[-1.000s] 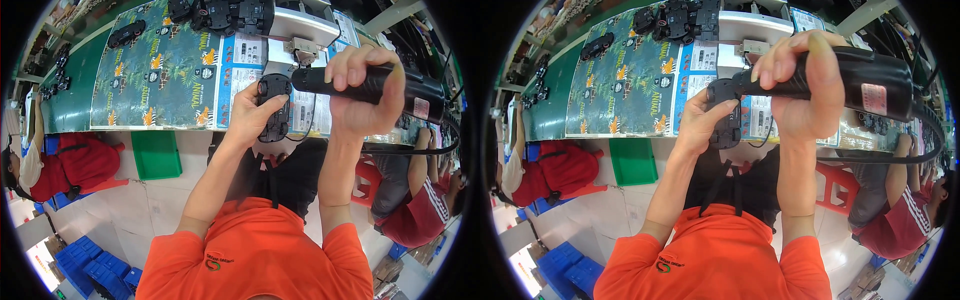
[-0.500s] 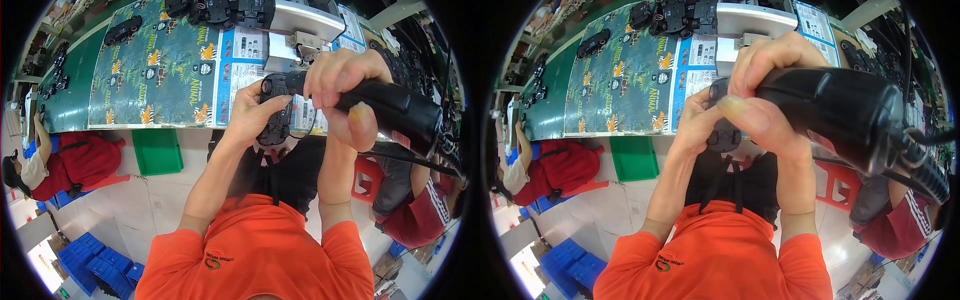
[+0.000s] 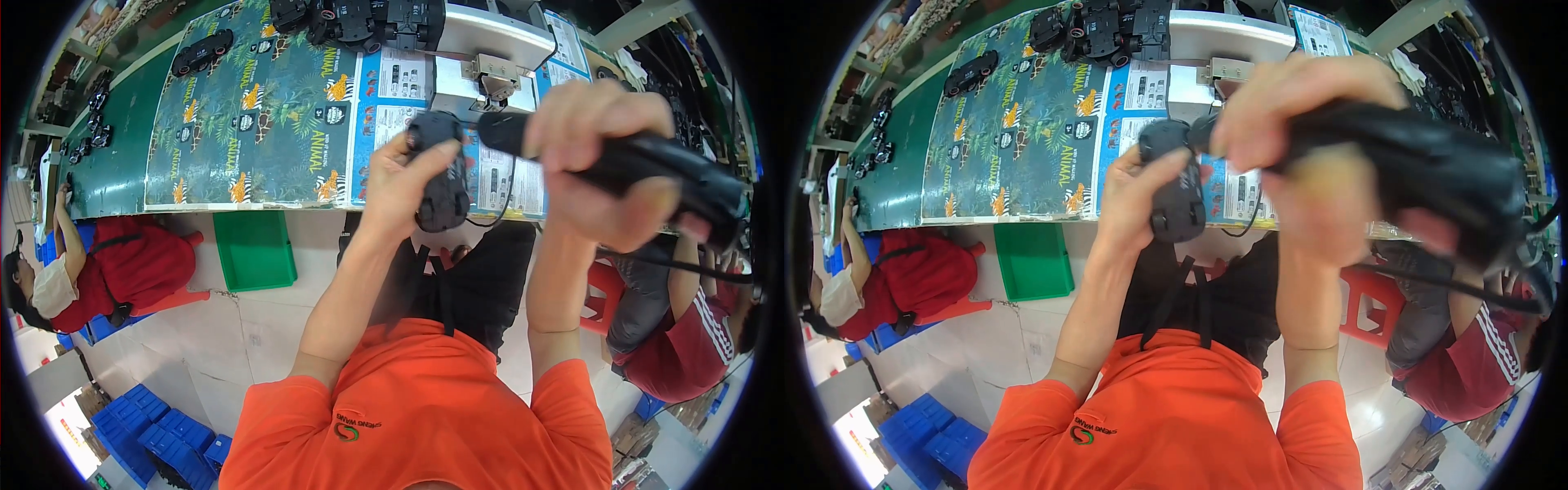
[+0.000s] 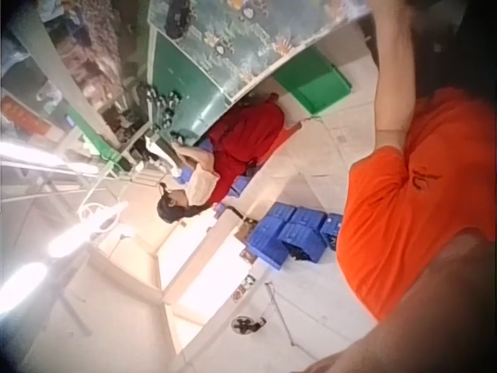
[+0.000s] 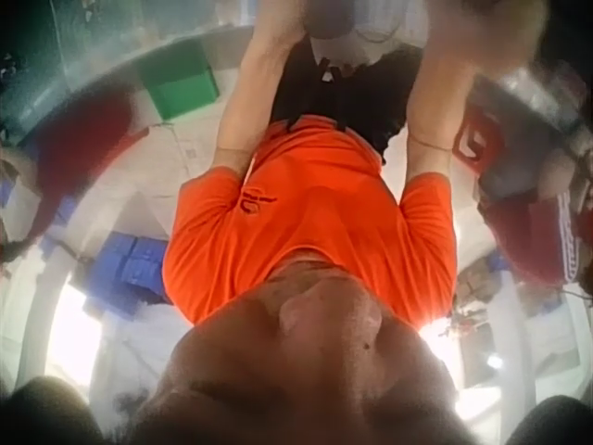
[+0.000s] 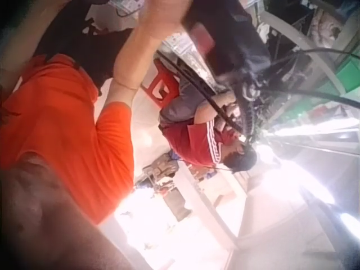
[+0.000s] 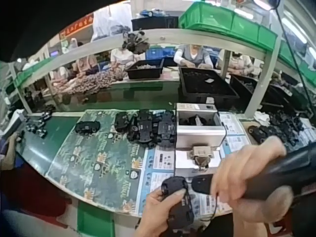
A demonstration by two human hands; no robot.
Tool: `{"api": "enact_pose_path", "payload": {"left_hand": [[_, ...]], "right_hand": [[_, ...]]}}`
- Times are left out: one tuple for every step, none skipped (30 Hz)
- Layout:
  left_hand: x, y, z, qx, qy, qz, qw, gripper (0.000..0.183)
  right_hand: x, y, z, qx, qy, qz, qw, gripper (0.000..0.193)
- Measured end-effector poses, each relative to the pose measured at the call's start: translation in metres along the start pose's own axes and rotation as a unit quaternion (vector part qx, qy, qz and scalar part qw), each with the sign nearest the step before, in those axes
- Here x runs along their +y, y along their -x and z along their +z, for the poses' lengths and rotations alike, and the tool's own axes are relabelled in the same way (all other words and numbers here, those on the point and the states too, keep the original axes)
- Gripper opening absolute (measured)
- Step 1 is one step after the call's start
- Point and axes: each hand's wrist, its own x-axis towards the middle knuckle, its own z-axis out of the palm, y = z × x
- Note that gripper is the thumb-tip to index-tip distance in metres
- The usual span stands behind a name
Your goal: The person assembles toy cars by fastening screws into toy car bases using an electric screwdriver and placing the assembled bases onto the work table.
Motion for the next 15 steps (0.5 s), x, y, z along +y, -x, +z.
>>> {"api": "enact_pose_path", "payload": {"left_hand": [[0.004,-0.001,-0.004,0.011,0.076,-0.008,0.997,0.028],[0.005,-0.002,-0.009,0.023,0.145,-0.01,0.989,0.031],[0.006,-0.005,-0.013,0.033,0.212,-0.012,0.977,0.034],[0.007,-0.004,-0.017,0.022,0.243,-0.021,0.97,0.04],[0.005,-0.002,-0.016,0.02,0.242,-0.021,0.97,0.04],[0.003,0.0,-0.013,0.014,0.185,0.008,0.983,0.042],[0.002,0.002,-0.011,0.008,0.127,0.037,0.991,0.044],[0.002,0.001,-0.01,0.001,0.126,0.035,0.991,0.049],[0.003,0.001,-0.009,0.0,0.124,0.033,0.992,0.049],[0.005,0.001,-0.008,-0.002,0.124,0.022,0.992,0.05],[0.007,0.001,-0.007,-0.004,0.125,0.012,0.992,0.051],[0.007,0.001,-0.01,-0.002,0.122,0.01,0.992,0.051],[0.007,0.0,-0.011,-0.001,0.127,0.016,0.992,0.052],[0.006,0.001,-0.013,0.0,0.132,0.022,0.991,0.053],[0.006,0.0,-0.014,-0.004,0.13,0.02,0.991,0.053]], "right_hand": [[-0.007,-0.005,-0.011,0.014,-0.029,-0.01,0.999,0.052],[-0.014,-0.011,-0.025,0.014,-0.005,-0.016,1.0,0.051],[-0.018,-0.018,-0.034,0.016,0.02,-0.025,0.999,0.05],[-0.015,-0.018,-0.036,0.038,0.016,0.0,0.999,0.046],[-0.011,-0.019,-0.037,0.06,0.012,0.024,0.998,0.042],[-0.002,-0.021,-0.045,0.043,0.026,0.034,0.998,0.039],[0.006,-0.021,-0.038,0.089,0.021,0.038,0.995,0.034],[0.013,-0.02,-0.037,0.096,0.054,0.045,0.993,0.031],[0.017,-0.02,-0.033,0.104,0.087,0.054,0.989,0.029],[0.019,-0.02,-0.024,0.14,0.118,0.071,0.981,0.025],[0.019,-0.022,-0.021,0.126,0.167,0.068,0.976,0.028],[0.015,-0.031,-0.004,0.177,0.167,0.081,0.967,0.019],[0.01,-0.042,0.014,0.229,0.17,0.091,0.954,0.021],[0.009,-0.044,0.016,0.223,0.191,0.095,0.951,0.022],[0.012,-0.048,0.014,0.213,0.232,0.107,0.943,0.023]]}}
